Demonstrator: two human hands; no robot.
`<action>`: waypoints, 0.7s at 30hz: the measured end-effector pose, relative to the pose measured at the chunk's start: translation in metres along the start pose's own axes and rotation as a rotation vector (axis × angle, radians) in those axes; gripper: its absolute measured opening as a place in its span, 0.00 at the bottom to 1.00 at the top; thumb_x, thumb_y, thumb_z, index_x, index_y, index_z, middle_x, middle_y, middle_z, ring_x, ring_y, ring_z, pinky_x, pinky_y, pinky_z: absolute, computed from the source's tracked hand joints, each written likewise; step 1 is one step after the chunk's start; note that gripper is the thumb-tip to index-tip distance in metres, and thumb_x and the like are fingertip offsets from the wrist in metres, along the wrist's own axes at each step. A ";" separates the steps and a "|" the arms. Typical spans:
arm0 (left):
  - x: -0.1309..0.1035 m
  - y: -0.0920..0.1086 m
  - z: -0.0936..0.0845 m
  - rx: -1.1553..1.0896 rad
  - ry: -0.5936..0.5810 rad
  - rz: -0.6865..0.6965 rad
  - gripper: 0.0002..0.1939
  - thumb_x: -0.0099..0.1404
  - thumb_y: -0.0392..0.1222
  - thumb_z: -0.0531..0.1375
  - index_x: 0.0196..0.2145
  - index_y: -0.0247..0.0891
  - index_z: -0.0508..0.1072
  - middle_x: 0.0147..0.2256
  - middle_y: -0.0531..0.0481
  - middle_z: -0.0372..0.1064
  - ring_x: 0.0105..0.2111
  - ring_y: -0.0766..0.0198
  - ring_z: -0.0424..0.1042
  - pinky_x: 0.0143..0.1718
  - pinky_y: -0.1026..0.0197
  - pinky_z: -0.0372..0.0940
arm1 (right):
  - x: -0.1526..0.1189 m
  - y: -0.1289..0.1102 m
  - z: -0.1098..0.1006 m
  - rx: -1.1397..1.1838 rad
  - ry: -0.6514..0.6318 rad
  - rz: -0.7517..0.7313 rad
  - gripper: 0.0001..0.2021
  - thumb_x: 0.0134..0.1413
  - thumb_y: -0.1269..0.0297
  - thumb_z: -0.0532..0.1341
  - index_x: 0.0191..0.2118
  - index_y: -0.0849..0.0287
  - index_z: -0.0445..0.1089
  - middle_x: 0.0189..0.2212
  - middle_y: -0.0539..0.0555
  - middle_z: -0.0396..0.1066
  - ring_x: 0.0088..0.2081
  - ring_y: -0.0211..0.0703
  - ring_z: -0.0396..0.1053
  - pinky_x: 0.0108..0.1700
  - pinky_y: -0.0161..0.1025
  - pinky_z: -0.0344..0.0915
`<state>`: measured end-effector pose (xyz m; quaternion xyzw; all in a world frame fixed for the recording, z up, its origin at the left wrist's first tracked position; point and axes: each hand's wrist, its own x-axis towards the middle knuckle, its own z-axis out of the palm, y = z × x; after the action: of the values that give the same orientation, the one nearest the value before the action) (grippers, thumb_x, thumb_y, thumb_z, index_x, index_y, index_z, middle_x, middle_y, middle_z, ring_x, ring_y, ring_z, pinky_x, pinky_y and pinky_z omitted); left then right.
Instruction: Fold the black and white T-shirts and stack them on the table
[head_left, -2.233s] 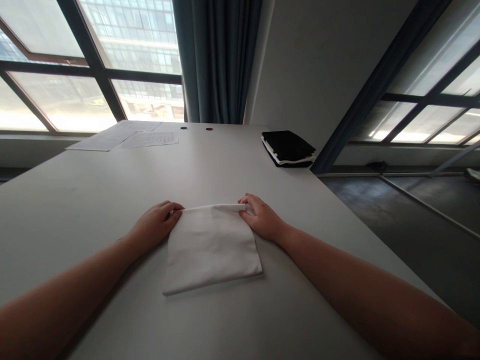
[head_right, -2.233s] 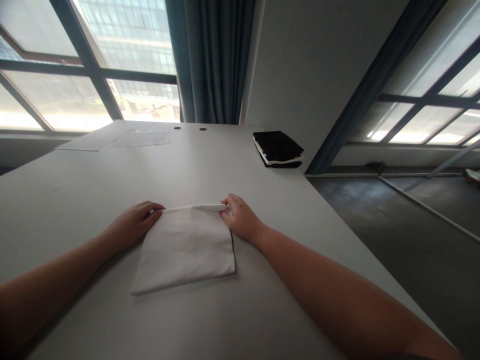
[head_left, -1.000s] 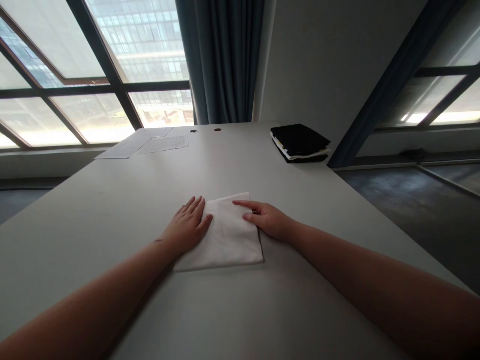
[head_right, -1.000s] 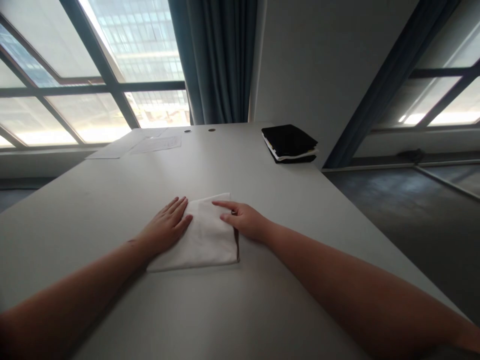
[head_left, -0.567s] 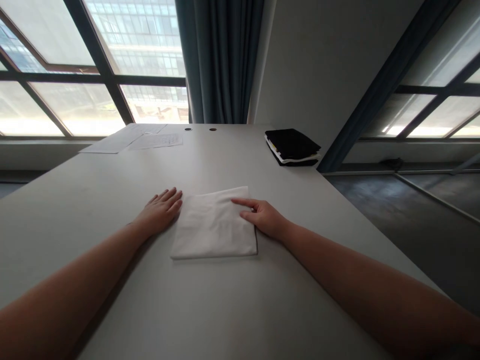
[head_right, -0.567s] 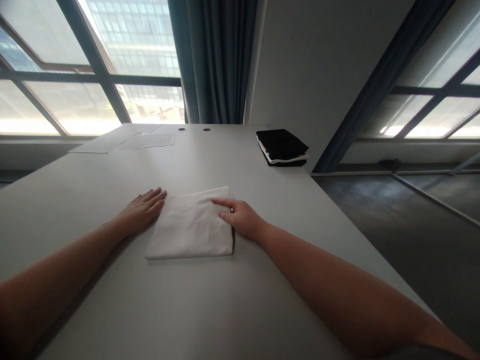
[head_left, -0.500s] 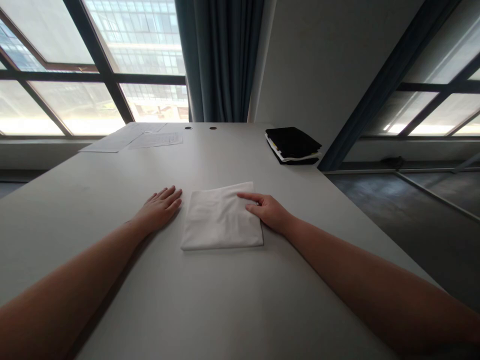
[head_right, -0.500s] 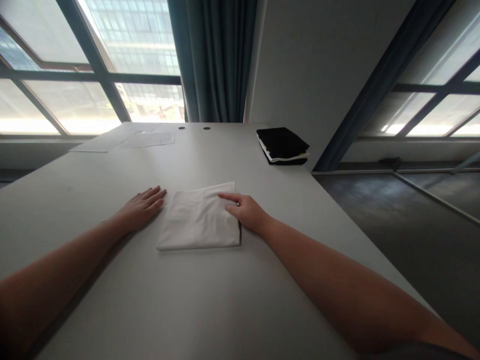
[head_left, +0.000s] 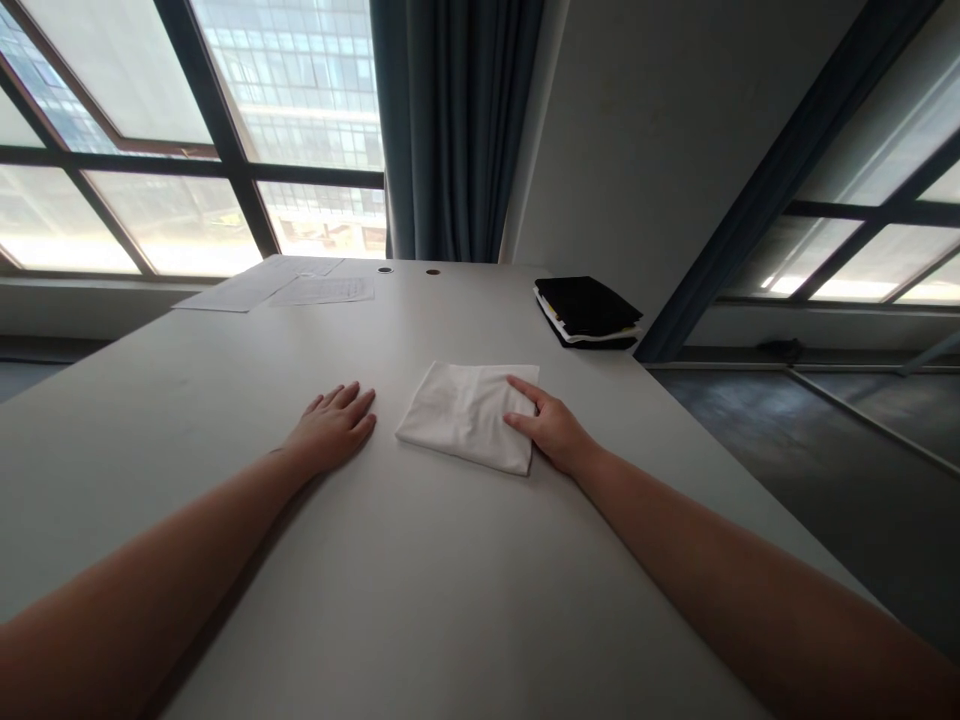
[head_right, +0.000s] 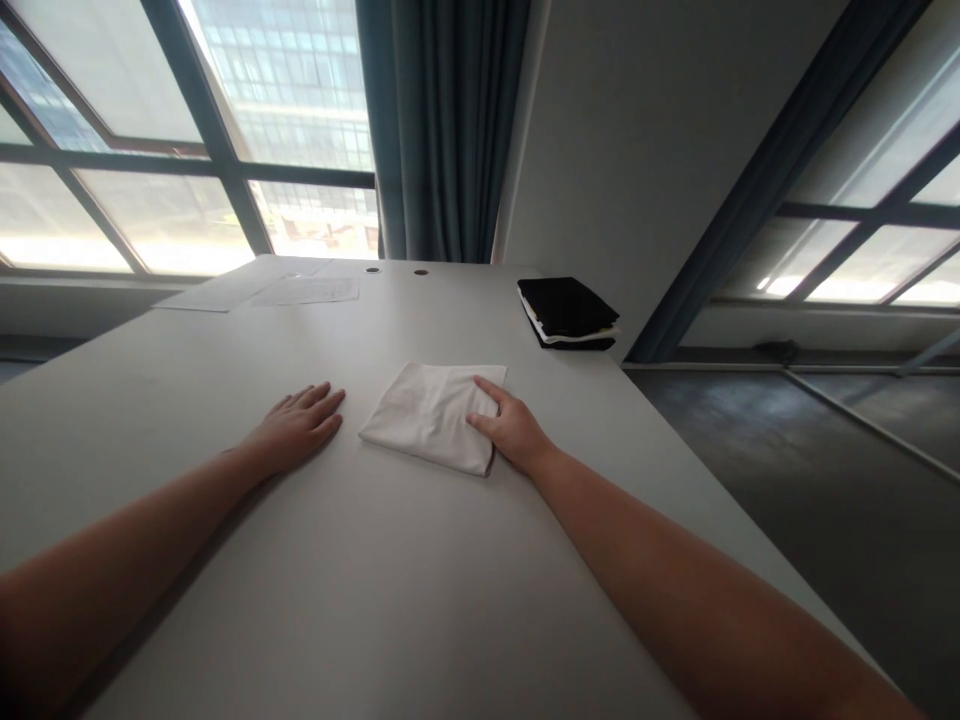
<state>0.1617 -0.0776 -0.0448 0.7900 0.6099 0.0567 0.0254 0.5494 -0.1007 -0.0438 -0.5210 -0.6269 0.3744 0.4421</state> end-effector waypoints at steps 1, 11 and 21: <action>0.000 0.001 0.000 0.000 0.004 0.001 0.35 0.77 0.56 0.45 0.74 0.41 0.61 0.75 0.38 0.50 0.75 0.41 0.50 0.72 0.36 0.48 | 0.000 -0.001 0.001 0.042 -0.013 0.020 0.43 0.51 0.58 0.72 0.72 0.58 0.64 0.63 0.60 0.73 0.60 0.53 0.73 0.65 0.51 0.67; -0.001 0.011 -0.006 0.036 -0.022 -0.038 0.33 0.77 0.51 0.46 0.74 0.39 0.60 0.75 0.37 0.50 0.75 0.41 0.49 0.73 0.38 0.47 | 0.023 -0.067 -0.023 0.046 -0.103 0.284 0.49 0.44 0.69 0.74 0.74 0.57 0.61 0.54 0.60 0.78 0.44 0.48 0.78 0.45 0.42 0.77; -0.001 0.013 -0.007 0.011 -0.011 -0.047 0.32 0.77 0.50 0.47 0.74 0.40 0.61 0.75 0.38 0.51 0.75 0.42 0.49 0.73 0.37 0.47 | 0.165 -0.176 -0.077 -0.403 -0.181 0.225 0.26 0.48 0.69 0.77 0.55 0.53 0.81 0.38 0.55 0.81 0.33 0.46 0.77 0.34 0.40 0.77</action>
<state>0.1729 -0.0821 -0.0363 0.7757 0.6287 0.0483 0.0256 0.5548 0.0314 0.1725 -0.6294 -0.6641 0.3337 0.2269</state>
